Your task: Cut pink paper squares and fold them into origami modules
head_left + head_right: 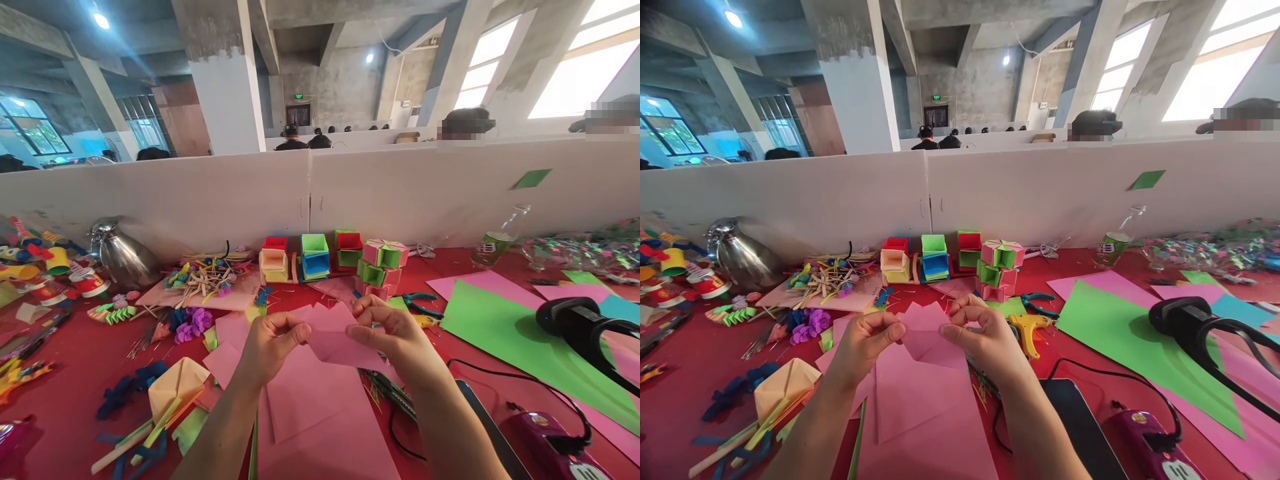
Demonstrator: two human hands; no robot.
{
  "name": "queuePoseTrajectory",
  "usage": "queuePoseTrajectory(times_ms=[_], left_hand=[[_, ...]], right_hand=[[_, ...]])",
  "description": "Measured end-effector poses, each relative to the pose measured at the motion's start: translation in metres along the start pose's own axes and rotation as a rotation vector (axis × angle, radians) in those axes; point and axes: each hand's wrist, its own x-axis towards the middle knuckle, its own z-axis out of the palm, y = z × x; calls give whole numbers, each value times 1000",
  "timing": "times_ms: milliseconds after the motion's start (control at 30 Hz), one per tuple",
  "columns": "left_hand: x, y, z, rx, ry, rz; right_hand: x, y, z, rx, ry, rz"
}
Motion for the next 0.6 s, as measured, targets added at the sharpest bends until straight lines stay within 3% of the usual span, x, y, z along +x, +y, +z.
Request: queuePoseTrajectory(times_ms=[100,267,400,600], left_hand=[[1,2,-4,-42,-6,-3],[5,0,-12,-119,96,27],[4,-2,-10,-28,36,5],[3,-3,-10,98,46,49]], right_hand=[[0,-1,-2,30,-12,14],[0,0,-4,81,11,21],[1,1,-2,53,-18,2],[1,5,2,-25,-23,-50]])
